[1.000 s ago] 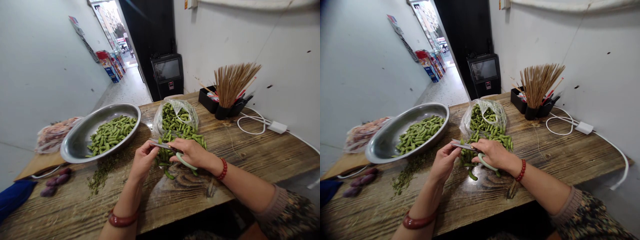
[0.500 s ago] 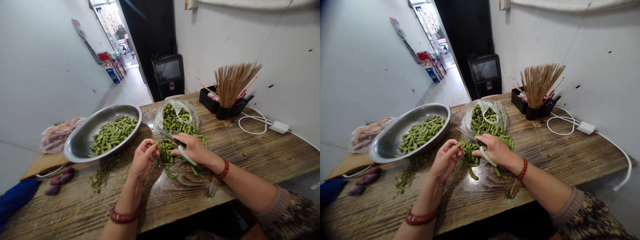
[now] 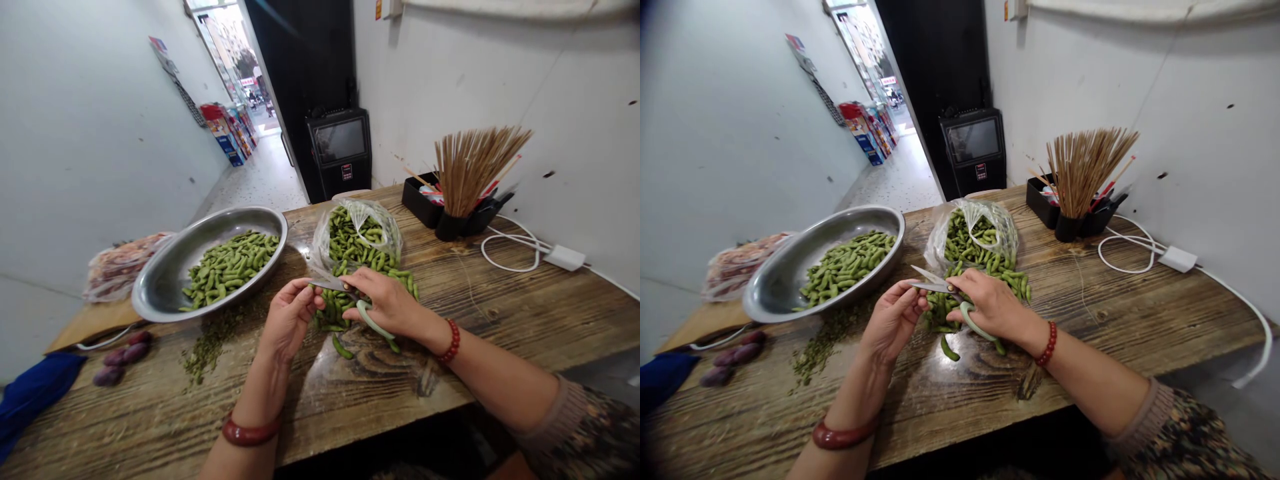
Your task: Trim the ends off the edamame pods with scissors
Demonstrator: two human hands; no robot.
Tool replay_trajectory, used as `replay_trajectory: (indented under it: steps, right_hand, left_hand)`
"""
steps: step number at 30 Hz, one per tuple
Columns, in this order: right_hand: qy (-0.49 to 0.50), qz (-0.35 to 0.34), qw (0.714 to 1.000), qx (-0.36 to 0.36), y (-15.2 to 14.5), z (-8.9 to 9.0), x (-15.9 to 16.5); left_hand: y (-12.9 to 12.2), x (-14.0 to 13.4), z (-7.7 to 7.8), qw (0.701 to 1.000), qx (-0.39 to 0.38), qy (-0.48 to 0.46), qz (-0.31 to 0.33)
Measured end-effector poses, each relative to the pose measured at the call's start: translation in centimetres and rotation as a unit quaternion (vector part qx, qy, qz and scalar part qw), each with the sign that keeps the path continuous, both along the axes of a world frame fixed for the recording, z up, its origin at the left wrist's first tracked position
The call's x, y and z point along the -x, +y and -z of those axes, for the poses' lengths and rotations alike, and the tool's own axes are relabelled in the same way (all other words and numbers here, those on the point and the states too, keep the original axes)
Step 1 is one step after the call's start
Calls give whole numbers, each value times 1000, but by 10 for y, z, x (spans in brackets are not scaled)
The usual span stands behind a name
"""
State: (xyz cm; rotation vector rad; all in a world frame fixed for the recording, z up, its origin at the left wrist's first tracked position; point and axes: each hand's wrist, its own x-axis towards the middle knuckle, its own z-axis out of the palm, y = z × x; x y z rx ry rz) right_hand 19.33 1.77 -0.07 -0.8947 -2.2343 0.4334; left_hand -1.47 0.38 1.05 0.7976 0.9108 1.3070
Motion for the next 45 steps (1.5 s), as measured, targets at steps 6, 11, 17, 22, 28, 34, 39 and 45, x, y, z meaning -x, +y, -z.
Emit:
replay_trajectory:
  steps: [6,11,17,22,28,34,39,45]
  right_hand:
    - [-23,-2,1000,-3,-2,-1,1]
    - [-20,-12,1000,1,-3,0,2]
    - [-12,-28,999,13,-3,1,3]
    - [-2,-39,999,18,-5,1,5]
    - [3,-41,999,25,-6,4,7]
    - [41,-25,999,6,-3,13,7]
    - [33,-17,999,-4,-2,16,5]
    - [34,-15,999,-9,-5,14,7]
  left_hand:
    - [-2,-2,3,1000,-15,-2,25]
    - [-2,-4,3,999,-17,0,39]
    - [-5,-6,5,998,-24,9,62]
    - [-7,-7,6,997,-36,16,68]
    - [-9,-6,2,994,-56,59,67]
    - [-10,-4,-5,990,-57,123,25]
    - [-14,21,-35,952,-87,290,-33]
    - [14,93,-76,743,-189,634,-98]
